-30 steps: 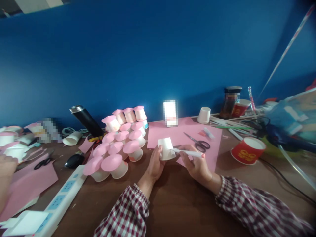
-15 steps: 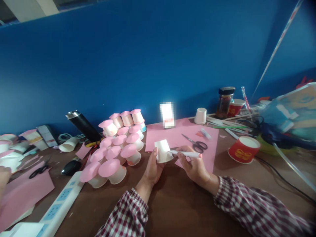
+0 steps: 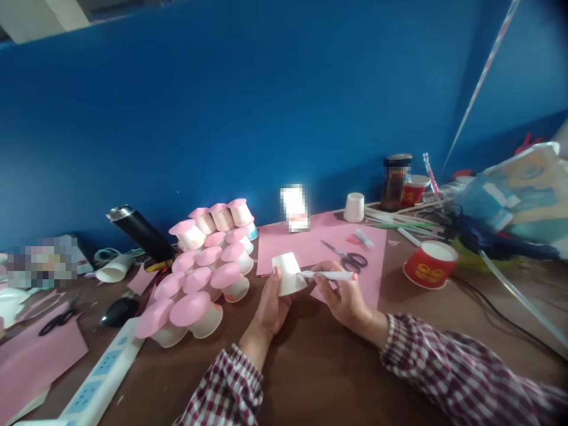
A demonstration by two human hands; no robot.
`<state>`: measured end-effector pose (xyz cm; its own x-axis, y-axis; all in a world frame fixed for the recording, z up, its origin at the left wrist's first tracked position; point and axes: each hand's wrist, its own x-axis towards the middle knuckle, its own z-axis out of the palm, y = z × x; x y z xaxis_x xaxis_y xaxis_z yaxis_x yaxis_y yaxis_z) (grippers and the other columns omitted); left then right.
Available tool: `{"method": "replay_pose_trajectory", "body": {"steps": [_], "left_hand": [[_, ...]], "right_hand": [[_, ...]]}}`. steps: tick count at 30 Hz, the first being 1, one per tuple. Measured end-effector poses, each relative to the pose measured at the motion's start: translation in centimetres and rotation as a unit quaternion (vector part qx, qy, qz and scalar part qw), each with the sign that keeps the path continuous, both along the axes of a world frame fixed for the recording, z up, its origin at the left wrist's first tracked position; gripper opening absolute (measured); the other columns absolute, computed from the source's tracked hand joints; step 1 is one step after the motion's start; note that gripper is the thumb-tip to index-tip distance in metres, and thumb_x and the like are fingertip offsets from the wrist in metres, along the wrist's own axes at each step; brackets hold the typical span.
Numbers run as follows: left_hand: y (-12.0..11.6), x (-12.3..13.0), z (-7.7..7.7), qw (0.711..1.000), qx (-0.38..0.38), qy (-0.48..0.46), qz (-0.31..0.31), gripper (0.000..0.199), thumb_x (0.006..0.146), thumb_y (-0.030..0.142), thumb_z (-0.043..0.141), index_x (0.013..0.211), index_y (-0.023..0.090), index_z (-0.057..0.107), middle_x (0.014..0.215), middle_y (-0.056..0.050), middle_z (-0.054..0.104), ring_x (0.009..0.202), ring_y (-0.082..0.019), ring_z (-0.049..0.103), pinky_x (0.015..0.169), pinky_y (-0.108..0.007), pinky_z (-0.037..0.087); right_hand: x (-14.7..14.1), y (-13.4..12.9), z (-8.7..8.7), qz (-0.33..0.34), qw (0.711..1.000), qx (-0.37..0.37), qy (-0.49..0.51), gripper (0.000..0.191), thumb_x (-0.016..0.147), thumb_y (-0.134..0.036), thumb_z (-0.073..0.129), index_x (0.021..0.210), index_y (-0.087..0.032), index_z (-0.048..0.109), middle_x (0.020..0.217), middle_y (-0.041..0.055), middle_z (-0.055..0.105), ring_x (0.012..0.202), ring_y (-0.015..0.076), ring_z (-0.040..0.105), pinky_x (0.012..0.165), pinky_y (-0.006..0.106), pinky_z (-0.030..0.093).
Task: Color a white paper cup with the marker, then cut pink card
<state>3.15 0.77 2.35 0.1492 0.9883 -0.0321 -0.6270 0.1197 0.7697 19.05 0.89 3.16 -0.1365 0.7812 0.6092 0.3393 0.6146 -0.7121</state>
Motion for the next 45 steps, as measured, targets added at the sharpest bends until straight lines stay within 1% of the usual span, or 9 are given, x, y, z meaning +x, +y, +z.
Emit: {"method": "replay_pose_trajectory", "body": {"steps": [7, 10, 15, 21, 28, 35, 40, 42, 45], "left_hand": [[-0.07, 0.01, 0.12, 1.0, -0.012, -0.011, -0.007, 0.043, 0.088, 0.045, 0.049, 0.108, 0.009, 0.061, 0.1, -0.014, 0.069, 0.096, -0.025, 0.064, 0.091, -0.04, 0.048], [-0.11, 0.0, 0.21, 0.999, -0.015, -0.014, -0.026, 0.046, 0.088, 0.046, 0.048, 0.107, 0.007, 0.062, 0.1, -0.016, 0.069, 0.098, -0.026, 0.063, 0.092, -0.041, 0.048], [-0.1, -0.05, 0.16, 0.999, -0.018, -0.017, -0.028, 0.045, 0.087, 0.047, 0.05, 0.106, 0.008, 0.062, 0.099, -0.015, 0.069, 0.099, -0.027, 0.063, 0.092, -0.042, 0.048], [-0.13, -0.1, 0.27, 0.999, -0.01, -0.018, -0.043, 0.047, 0.089, 0.047, 0.045, 0.107, 0.007, 0.062, 0.099, -0.016, 0.069, 0.097, -0.027, 0.063, 0.091, -0.042, 0.048], [-0.11, -0.17, 0.29, 0.999, -0.019, -0.028, -0.02, 0.043, 0.088, 0.046, 0.049, 0.106, 0.009, 0.06, 0.095, -0.014, 0.069, 0.09, -0.025, 0.065, 0.088, -0.043, 0.049], [0.1, -0.25, -0.08, 0.999, -0.036, -0.016, 0.004, 0.038, 0.085, 0.046, 0.053, 0.1, 0.012, 0.062, 0.09, -0.01, 0.068, 0.084, -0.023, 0.065, 0.085, -0.04, 0.05], [0.07, -0.35, -0.25, 0.999, -0.032, -0.017, -0.006, 0.04, 0.087, 0.047, 0.05, 0.103, 0.012, 0.061, 0.091, -0.01, 0.068, 0.088, -0.022, 0.064, 0.087, -0.038, 0.049], [0.09, -0.4, -0.28, 0.999, -0.035, -0.016, -0.003, 0.041, 0.087, 0.048, 0.05, 0.102, 0.012, 0.062, 0.09, -0.009, 0.068, 0.085, -0.021, 0.064, 0.084, -0.037, 0.049], [0.17, -0.42, -0.22, 0.999, -0.043, -0.01, 0.012, 0.041, 0.086, 0.048, 0.051, 0.1, 0.012, 0.062, 0.088, -0.009, 0.068, 0.079, -0.019, 0.064, 0.076, -0.033, 0.051]], "right_hand": [[0.0, -0.03, 0.0, 0.01, 1.0, -0.009, 0.008, 0.012, 0.092, -0.026, 0.046, 0.093, -0.019, 0.056, 0.076, 0.0031, 0.066, 0.069, 0.0158, 0.063, 0.057, 0.025, 0.05], [0.01, 0.0, -0.04, 0.013, 1.0, -0.012, 0.012, 0.012, 0.092, -0.025, 0.046, 0.093, -0.019, 0.057, 0.075, 0.003, 0.066, 0.068, 0.016, 0.064, 0.057, 0.025, 0.05], [0.03, 0.0, -0.02, 0.021, 0.999, -0.021, 0.016, 0.012, 0.092, -0.025, 0.046, 0.093, -0.019, 0.057, 0.075, 0.0034, 0.066, 0.07, 0.0167, 0.064, 0.058, 0.025, 0.05], [-0.01, -0.03, -0.1, 0.032, 0.998, -0.037, 0.026, 0.013, 0.092, -0.026, 0.046, 0.094, -0.019, 0.056, 0.075, 0.0031, 0.066, 0.07, 0.0163, 0.064, 0.059, 0.025, 0.05], [-0.03, 0.05, -0.17, 0.039, 0.997, -0.053, 0.039, 0.016, 0.093, -0.029, 0.046, 0.087, -0.018, 0.057, 0.066, 0.0008, 0.061, 0.057, 0.0127, 0.058, 0.049, 0.022, 0.045], [0.03, 0.14, 0.07, 0.05, 0.996, -0.062, 0.029, 0.024, 0.093, -0.028, 0.043, 0.074, -0.018, 0.053, 0.061, 0.0002, 0.056, 0.056, 0.0123, 0.054, 0.048, 0.021, 0.041], [-0.09, 0.41, -0.17, 0.074, 0.993, -0.079, 0.041, 0.024, 0.094, -0.028, 0.041, 0.074, -0.018, 0.052, 0.06, -0.0012, 0.054, 0.053, 0.0111, 0.051, 0.049, 0.022, 0.041], [-0.15, 0.4, -0.26, 0.061, 0.993, -0.072, 0.075, 0.025, 0.094, -0.028, 0.041, 0.074, -0.018, 0.051, 0.059, -0.0015, 0.053, 0.054, 0.0114, 0.053, 0.051, 0.023, 0.042], [-0.08, 0.06, -0.08, 0.023, 0.993, -0.028, 0.11, 0.02, 0.094, -0.027, 0.041, 0.079, -0.019, 0.052, 0.062, -0.0017, 0.053, 0.055, 0.012, 0.054, 0.053, 0.023, 0.045]]}}
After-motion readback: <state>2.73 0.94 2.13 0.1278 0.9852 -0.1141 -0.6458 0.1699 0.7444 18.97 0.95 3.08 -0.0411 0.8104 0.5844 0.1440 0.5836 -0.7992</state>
